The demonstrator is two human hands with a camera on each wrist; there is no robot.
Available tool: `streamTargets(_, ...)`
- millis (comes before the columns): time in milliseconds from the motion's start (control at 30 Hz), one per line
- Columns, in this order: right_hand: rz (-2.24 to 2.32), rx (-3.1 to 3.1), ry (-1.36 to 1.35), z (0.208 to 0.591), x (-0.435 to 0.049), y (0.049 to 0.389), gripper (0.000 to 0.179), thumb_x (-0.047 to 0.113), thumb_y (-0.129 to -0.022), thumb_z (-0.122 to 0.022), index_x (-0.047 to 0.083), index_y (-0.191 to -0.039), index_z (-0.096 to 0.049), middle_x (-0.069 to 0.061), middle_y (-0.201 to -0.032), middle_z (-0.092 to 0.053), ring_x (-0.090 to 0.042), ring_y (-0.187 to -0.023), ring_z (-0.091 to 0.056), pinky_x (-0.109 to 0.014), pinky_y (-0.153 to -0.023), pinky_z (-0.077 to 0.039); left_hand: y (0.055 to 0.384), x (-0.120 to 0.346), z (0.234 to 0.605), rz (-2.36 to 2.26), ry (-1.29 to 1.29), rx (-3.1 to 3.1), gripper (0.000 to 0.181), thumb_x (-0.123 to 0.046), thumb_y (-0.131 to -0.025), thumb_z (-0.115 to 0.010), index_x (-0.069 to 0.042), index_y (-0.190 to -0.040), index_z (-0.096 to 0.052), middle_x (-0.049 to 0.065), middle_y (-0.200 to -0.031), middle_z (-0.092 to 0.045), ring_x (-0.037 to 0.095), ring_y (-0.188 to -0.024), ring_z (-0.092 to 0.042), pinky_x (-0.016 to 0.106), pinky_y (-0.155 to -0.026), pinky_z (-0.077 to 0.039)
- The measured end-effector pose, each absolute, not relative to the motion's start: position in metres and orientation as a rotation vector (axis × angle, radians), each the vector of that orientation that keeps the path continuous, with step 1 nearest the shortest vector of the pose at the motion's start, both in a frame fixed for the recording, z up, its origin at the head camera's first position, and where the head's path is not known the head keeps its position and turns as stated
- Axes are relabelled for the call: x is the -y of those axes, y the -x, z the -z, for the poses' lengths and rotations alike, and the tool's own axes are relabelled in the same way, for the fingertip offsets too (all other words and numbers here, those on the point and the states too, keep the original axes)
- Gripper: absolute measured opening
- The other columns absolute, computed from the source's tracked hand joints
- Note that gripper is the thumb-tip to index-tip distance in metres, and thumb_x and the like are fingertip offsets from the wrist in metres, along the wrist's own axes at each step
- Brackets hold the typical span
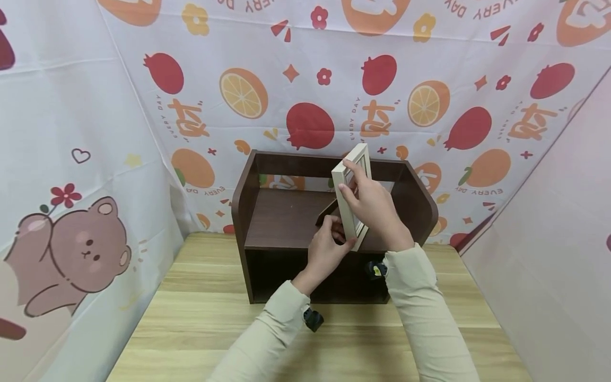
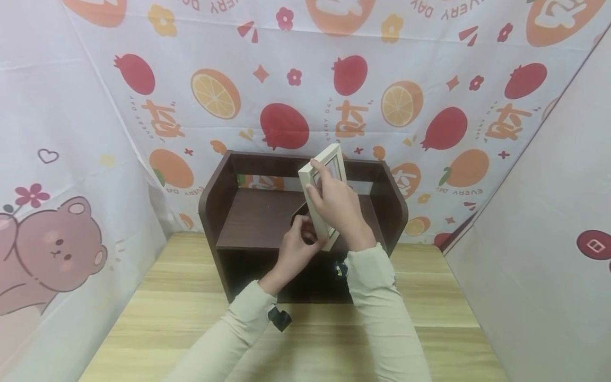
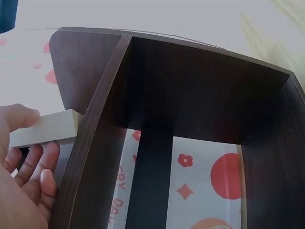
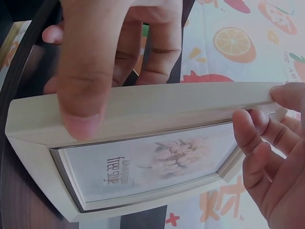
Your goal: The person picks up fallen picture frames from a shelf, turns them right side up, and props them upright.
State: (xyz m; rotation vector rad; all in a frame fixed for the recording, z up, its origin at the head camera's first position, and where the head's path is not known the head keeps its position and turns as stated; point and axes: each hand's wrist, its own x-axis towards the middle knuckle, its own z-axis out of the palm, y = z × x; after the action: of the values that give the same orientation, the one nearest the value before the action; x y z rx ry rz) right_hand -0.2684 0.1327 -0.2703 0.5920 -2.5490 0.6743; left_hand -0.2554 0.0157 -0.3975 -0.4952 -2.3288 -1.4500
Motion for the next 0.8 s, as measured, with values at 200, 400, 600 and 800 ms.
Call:
streamTargets(200, -0.681, 2.533, -0.58, 0.271, -0.132, 0.27, 0.053, 0.025, -0.097, -0.059, 0.011, -0.145, -0.04, -0.006, -0.082, -0.061, -0.017, -0.055, -0.046, -0.029, -0.053, -0.037, 0.254, -0.015, 0.397, 1.372, 0.471, 2.32, 0.04, -0.022, -0.083, -0.075, -0.012, -0.113, -0.05, 0.003, -0.092, -0.067, 0.014, -0.075, -0.065, 0.026, -0.059, -0.045)
streamTargets(400, -0.65, 2.574, -0.567, 0.269, -0.129, 0.272, 0.058, 0.03, -0.096, -0.059, 0.014, -0.147, -0.037, -0.006, -0.084, -0.063, -0.016, -0.054, -0.046, -0.028, -0.051, -0.037, 0.253, -0.011, 0.4, 1.325, 0.441, 2.296, 0.038, -0.021, -0.083, -0.074, -0.015, -0.113, -0.051, 0.0, -0.093, -0.066, 0.012, -0.074, -0.065, 0.026, -0.058, -0.044)
streamTargets(600, -0.629, 2.62, -0.56, 0.265, -0.128, 0.276, 0.062, 0.037, -0.095, -0.06, 0.017, -0.148, -0.036, -0.004, -0.084, -0.064, -0.016, -0.056, -0.051, -0.028, -0.049, -0.039, 0.253, -0.005, 0.401, 1.344, 0.428, 2.283, 0.037, -0.019, -0.083, -0.073, -0.015, -0.114, -0.052, 0.002, -0.099, -0.065, 0.012, -0.076, -0.065, 0.027, -0.059, -0.046)
streamTargets(800, -0.623, 2.656, -0.532, 0.263, -0.129, 0.283, 0.066, 0.046, -0.093, -0.058, 0.02, -0.15, -0.035, -0.003, -0.084, -0.065, -0.016, -0.058, -0.055, -0.028, -0.05, -0.041, 0.254, 0.001, 0.401, 1.367, 0.425, 2.287, 0.037, -0.019, -0.084, -0.071, -0.014, -0.116, -0.052, 0.003, -0.102, -0.065, 0.013, -0.078, -0.063, 0.026, -0.059, -0.045)
